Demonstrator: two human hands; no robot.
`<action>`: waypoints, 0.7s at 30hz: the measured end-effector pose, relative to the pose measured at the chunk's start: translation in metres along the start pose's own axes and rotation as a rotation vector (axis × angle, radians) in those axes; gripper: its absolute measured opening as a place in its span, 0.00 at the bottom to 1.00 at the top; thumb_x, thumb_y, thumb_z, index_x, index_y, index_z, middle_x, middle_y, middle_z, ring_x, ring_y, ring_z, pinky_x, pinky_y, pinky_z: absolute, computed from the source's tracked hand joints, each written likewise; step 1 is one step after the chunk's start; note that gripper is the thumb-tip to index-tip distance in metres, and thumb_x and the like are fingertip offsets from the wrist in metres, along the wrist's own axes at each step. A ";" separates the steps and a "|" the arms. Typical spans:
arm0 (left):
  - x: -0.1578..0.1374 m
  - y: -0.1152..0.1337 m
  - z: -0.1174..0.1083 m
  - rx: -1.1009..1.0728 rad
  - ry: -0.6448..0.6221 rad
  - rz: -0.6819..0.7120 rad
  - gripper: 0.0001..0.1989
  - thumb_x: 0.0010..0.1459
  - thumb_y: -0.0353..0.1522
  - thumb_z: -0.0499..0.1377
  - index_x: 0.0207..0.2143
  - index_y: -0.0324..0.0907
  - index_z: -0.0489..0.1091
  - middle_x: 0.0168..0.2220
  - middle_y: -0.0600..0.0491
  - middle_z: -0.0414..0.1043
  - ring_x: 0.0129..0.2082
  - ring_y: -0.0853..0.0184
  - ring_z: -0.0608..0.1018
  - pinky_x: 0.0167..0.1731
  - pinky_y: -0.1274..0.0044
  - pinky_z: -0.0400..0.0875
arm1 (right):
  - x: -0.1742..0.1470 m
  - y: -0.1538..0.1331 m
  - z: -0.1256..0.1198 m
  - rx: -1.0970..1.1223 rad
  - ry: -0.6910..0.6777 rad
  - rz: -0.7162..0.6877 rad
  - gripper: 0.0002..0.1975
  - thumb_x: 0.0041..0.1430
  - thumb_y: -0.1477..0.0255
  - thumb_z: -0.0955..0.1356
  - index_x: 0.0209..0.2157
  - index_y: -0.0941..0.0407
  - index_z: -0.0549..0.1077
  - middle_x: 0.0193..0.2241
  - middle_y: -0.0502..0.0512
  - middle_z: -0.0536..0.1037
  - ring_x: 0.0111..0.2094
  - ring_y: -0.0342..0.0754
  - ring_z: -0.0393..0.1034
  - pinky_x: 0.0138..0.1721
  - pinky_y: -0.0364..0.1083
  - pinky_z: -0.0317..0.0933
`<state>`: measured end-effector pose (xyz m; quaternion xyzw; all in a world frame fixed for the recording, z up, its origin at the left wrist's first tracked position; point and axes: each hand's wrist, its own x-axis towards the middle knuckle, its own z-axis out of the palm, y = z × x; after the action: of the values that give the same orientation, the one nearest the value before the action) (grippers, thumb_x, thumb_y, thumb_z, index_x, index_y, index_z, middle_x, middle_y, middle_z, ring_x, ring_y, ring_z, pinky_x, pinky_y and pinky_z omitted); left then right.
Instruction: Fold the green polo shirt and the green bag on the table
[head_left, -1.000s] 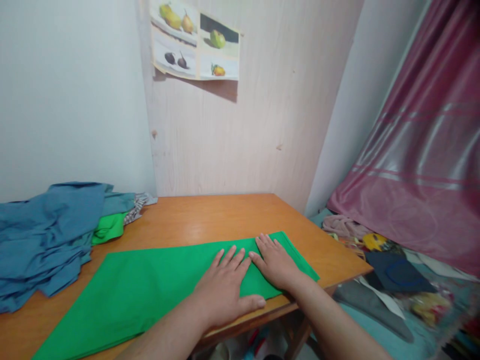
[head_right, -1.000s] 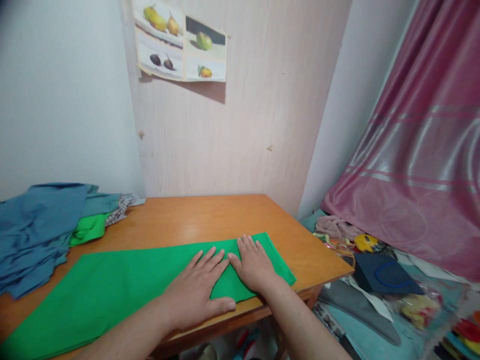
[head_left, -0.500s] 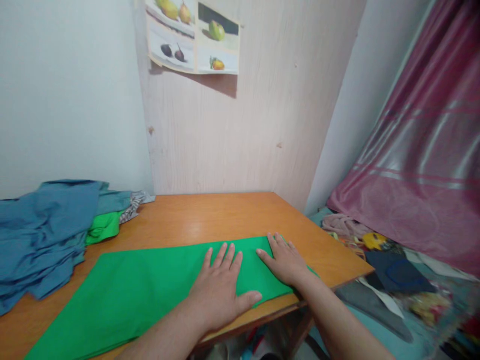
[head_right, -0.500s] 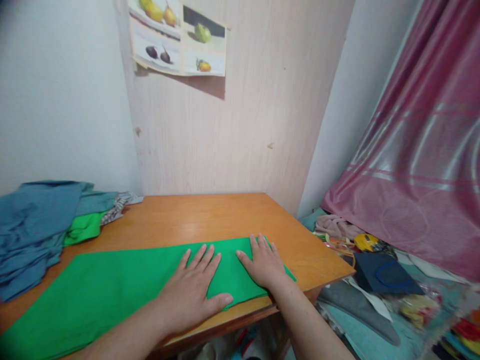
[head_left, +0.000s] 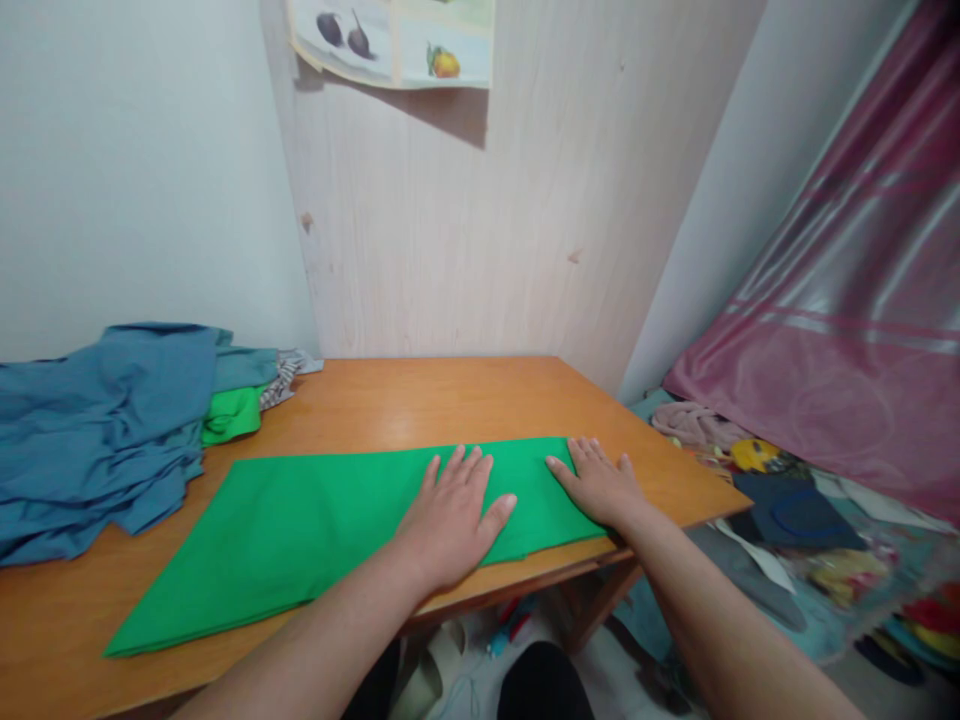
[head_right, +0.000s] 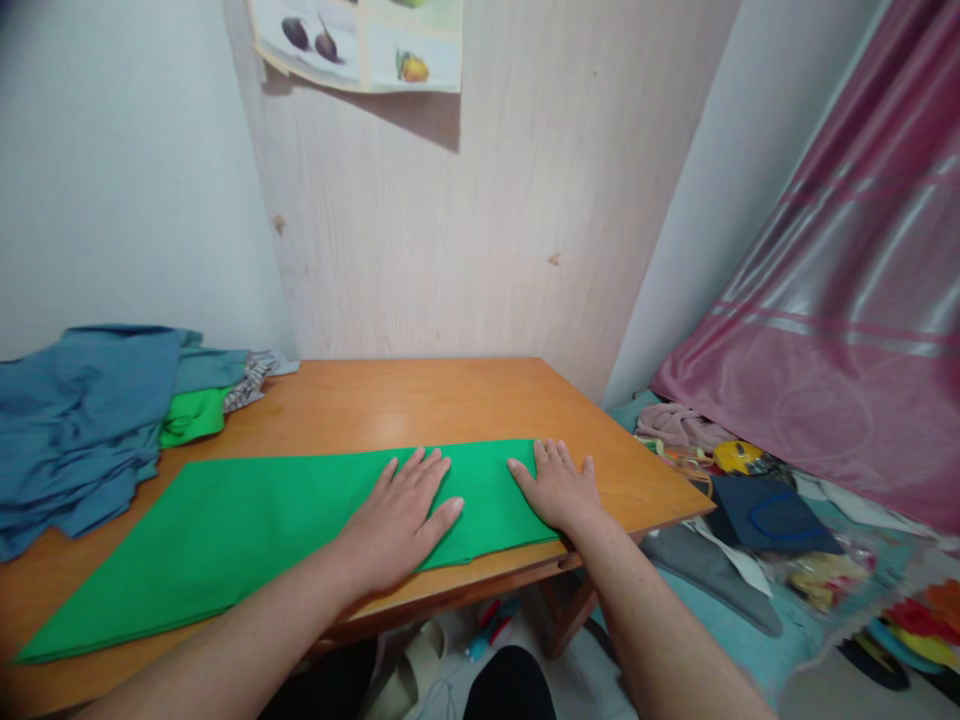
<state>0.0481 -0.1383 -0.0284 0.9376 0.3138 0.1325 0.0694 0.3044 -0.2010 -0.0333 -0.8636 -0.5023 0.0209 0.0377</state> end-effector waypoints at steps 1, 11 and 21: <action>0.000 0.000 0.000 0.002 0.025 -0.019 0.37 0.67 0.53 0.34 0.68 0.39 0.51 0.70 0.46 0.46 0.70 0.55 0.46 0.66 0.58 0.39 | 0.000 0.003 0.000 -0.005 -0.001 0.015 0.46 0.61 0.41 0.46 0.69 0.58 0.48 0.69 0.61 0.47 0.69 0.61 0.36 0.63 0.70 0.28; 0.000 0.003 0.001 0.018 0.005 -0.004 0.40 0.64 0.55 0.41 0.67 0.36 0.53 0.69 0.42 0.47 0.70 0.52 0.45 0.66 0.56 0.39 | 0.000 -0.034 -0.015 0.048 0.167 -0.112 0.41 0.66 0.48 0.50 0.68 0.63 0.53 0.68 0.65 0.51 0.69 0.59 0.38 0.66 0.63 0.32; -0.001 0.000 0.005 -0.004 0.006 0.016 0.43 0.61 0.56 0.44 0.69 0.35 0.49 0.69 0.41 0.48 0.70 0.53 0.46 0.66 0.57 0.39 | -0.008 -0.098 0.006 0.236 -0.021 -0.416 0.38 0.68 0.52 0.48 0.67 0.62 0.54 0.68 0.59 0.50 0.70 0.53 0.37 0.68 0.56 0.35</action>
<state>0.0492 -0.1390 -0.0334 0.9396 0.3061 0.1367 0.0691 0.2154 -0.1598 -0.0310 -0.7309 -0.6639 0.0802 0.1365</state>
